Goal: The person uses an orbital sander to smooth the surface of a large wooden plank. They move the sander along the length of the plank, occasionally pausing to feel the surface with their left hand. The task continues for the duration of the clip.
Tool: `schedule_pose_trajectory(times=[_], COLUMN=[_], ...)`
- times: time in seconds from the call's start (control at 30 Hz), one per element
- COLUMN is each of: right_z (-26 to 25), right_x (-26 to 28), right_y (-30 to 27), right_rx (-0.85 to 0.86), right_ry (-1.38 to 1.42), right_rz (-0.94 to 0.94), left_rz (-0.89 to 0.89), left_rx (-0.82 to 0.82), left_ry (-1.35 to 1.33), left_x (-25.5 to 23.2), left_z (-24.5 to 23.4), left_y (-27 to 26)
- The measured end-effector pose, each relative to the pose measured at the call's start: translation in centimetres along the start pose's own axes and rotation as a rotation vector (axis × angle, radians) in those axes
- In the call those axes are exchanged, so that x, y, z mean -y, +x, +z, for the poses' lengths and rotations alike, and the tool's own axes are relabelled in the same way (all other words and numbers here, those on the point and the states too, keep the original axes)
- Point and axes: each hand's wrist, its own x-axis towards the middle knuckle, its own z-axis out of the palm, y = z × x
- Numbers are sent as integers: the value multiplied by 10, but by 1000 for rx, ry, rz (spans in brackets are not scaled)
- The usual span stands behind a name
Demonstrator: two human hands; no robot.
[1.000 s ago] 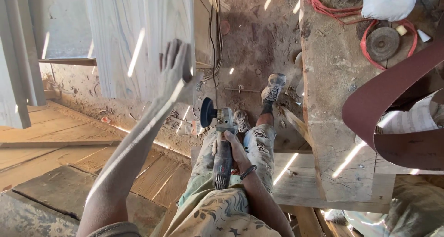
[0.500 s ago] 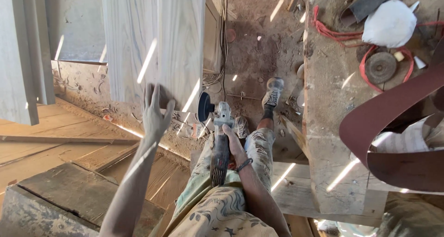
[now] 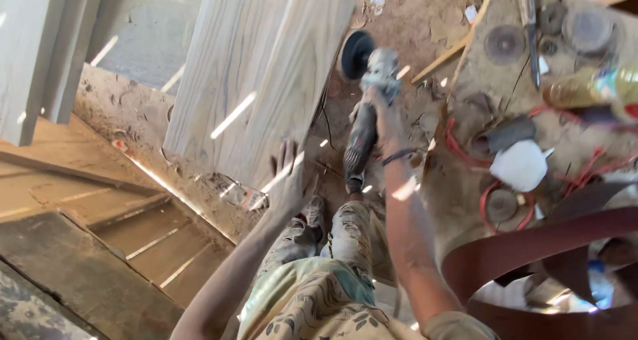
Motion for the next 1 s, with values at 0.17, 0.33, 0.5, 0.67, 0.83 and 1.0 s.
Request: schedule_pose_trajectory(times=[0.17, 0.33, 0.5, 0.67, 0.83, 1.0], right_z=[19, 56, 31, 28, 23, 7], right_x=[95, 150, 126, 84, 51, 9], right_y=[79, 63, 49, -19, -104, -150], right_rx=[100, 174, 268, 288, 308, 353], right_ry=[-381, -654, -932, -1181, -1272, -1344], right_rz=[-177, -85, -210, -303, -224, -165], left_rz=[-56, -34, 29, 36, 102, 83], left_rx=[52, 33, -64, -29, -13, 34], left_ry=[48, 10, 58, 91, 242, 219], left_x=[-33, -45, -32, -15, -6, -5], left_z=[15, 13, 26, 16, 22, -8], left_y=[86, 119, 80, 36, -40, -86])
